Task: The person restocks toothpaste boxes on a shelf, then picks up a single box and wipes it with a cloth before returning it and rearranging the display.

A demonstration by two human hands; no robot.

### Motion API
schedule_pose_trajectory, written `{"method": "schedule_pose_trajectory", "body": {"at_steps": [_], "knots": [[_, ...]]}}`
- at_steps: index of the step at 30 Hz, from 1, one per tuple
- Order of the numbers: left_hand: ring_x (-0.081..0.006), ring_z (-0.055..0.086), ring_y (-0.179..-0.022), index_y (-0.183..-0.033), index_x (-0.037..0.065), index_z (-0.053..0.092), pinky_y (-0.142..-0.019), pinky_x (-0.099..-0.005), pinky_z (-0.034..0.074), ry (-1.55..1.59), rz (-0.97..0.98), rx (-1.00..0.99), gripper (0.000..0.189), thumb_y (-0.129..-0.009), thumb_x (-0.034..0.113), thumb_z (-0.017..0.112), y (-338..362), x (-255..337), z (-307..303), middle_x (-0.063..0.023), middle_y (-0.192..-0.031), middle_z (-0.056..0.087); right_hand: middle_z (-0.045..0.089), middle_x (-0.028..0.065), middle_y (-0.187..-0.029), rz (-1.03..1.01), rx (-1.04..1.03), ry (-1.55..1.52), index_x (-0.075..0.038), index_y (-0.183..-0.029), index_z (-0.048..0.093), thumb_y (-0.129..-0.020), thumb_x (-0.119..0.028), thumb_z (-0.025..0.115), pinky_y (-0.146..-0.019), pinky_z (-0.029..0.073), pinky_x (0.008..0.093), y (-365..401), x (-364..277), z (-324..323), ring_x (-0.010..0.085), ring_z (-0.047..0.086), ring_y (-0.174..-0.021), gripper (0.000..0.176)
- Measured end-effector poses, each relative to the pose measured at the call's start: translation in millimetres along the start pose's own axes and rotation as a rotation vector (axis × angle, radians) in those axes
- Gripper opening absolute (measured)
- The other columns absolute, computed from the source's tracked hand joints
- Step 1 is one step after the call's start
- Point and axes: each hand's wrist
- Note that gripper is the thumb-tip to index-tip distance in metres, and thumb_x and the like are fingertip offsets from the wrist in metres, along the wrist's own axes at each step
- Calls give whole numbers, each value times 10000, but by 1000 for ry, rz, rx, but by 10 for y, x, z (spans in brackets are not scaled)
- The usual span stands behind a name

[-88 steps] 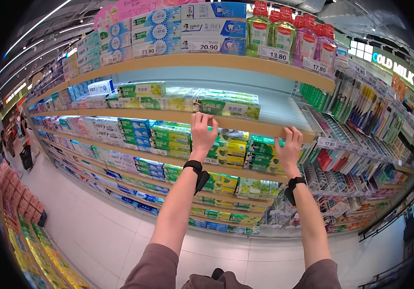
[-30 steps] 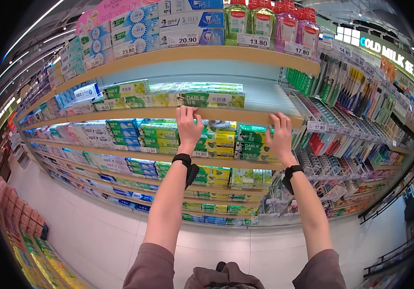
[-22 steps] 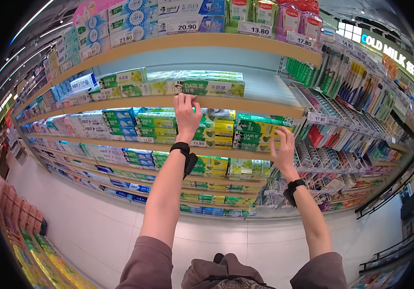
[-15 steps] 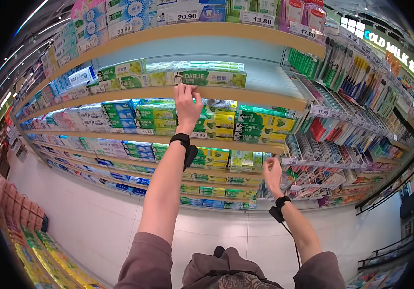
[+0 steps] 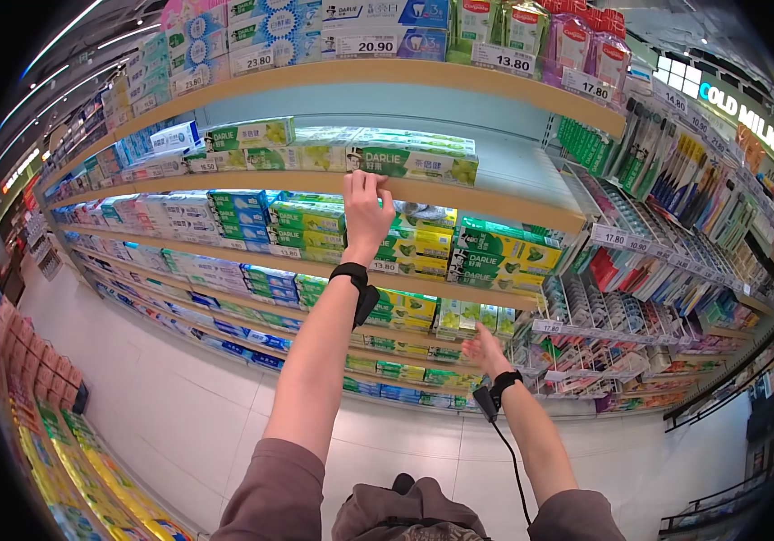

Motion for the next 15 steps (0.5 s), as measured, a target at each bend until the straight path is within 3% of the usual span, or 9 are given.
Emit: {"method": "schedule_pose_trajectory", "body": {"at_steps": [1,3,6,8,12,15], "knots": [[-336,508,-946,-919,6,592,-822,-452,447,-3,1,6,110,-818,-39,591,-7,16,-6,-135,-939,510,594,212,-1160,1,-32,-31,83,-1531,222,-1013,-478,573,-780,583,343,-56,8,-26,238,650,-984,841],[-338,508,-951,-919,6,590,-821,-454,447,4,-1,3,116,-812,-40,593,3,3,0,-133,-939,509,589,202,-1128,4,-47,-70,67,-1545,195,-1006,-429,612,-754,580,326,-49,-41,7,237,643,-976,842],[-342,503,-955,-921,8,592,-825,-457,445,4,4,2,121,-811,-42,590,3,-12,5,-134,-935,504,613,158,-1051,-1,-2,-67,56,-1534,245,-977,-403,673,-749,578,303,-81,-16,-7,216,662,-901,840],[-342,501,-954,-922,8,592,-826,-457,444,10,7,-2,118,-815,-42,588,11,-12,5,-136,-935,501,617,179,-1071,-69,-34,-54,118,-1389,416,-936,-380,729,-654,579,297,-97,7,-46,186,686,-756,742],[-342,500,-946,-922,6,590,-820,-455,440,-11,27,10,117,-817,-46,586,1,-14,8,-138,-938,497,626,168,-1063,-83,-18,-35,118,-1392,436,-941,-383,722,-649,582,287,-82,1,-59,188,698,-716,733],[-340,503,-941,-925,3,590,-812,-452,439,-18,32,0,122,-814,-49,587,11,-7,7,-137,-938,499,647,166,-1074,-80,37,-67,109,-1396,444,-946,-375,718,-694,587,276,4,-27,-18,196,717,-799,716]]}}
Point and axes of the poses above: each hand's wrist, its own y-axis away from the middle knuckle, its own z-axis out of the palm, x = y × z
